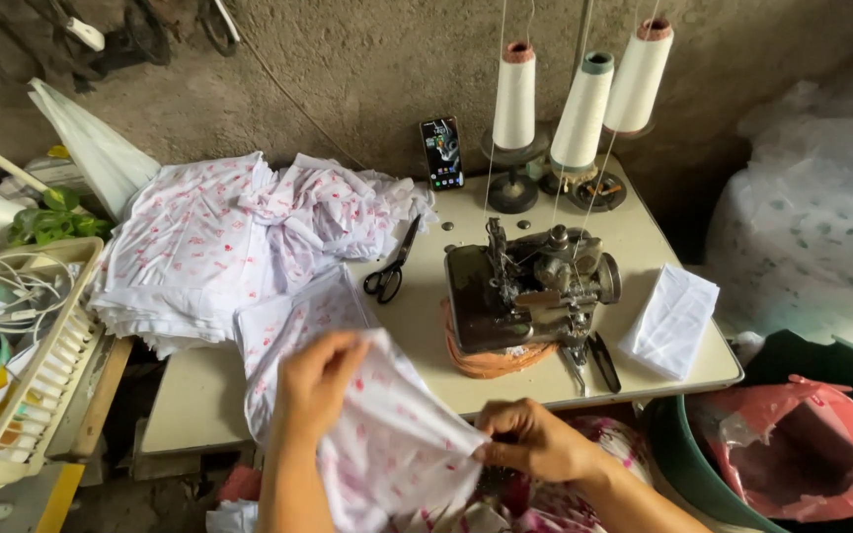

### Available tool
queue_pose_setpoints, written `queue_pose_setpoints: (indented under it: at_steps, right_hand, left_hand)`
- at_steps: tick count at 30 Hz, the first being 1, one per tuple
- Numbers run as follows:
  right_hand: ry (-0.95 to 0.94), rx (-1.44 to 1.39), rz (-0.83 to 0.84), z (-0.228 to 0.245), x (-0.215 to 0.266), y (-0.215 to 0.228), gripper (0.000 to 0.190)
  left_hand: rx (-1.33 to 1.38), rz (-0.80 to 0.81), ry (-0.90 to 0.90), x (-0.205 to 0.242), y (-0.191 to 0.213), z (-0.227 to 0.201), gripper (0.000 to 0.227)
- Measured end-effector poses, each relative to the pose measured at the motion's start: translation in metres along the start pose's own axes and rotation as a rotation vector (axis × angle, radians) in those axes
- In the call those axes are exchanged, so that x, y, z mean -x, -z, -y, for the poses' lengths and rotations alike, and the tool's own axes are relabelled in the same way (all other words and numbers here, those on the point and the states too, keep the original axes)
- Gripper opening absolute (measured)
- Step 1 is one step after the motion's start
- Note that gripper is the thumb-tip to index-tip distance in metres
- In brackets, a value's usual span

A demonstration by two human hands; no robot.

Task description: The person is sewing small white fabric pieces with pink patterns using an industrial sewing machine.

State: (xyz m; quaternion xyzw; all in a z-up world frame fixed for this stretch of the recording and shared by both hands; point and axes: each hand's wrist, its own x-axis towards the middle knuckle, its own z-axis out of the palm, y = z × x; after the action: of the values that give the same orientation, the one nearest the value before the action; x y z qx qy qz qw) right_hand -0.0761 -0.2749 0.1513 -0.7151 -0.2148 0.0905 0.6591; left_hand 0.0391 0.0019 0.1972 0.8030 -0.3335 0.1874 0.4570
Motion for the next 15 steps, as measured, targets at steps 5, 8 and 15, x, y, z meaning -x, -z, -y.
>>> queue_pose_setpoints:
  at_steps: [5, 8, 15]
  right_hand:
    - [0.112, -0.635, 0.033, -0.059, 0.0, 0.009, 0.015]
    - [-0.012, -0.79, -0.129, -0.087, 0.004, 0.003, 0.03]
    - [-0.32, -0.616, -0.315, -0.124, 0.022, -0.014, 0.016]
  left_hand:
    - [0.108, 0.313, 0.291, -0.092, -0.068, -0.029, 0.013]
    - [0.0, 0.576, 0.528, -0.089, -0.123, -0.016, 0.016]
    - [-0.172, 0.12, -0.13, -0.036, -0.178, 0.011, 0.007]
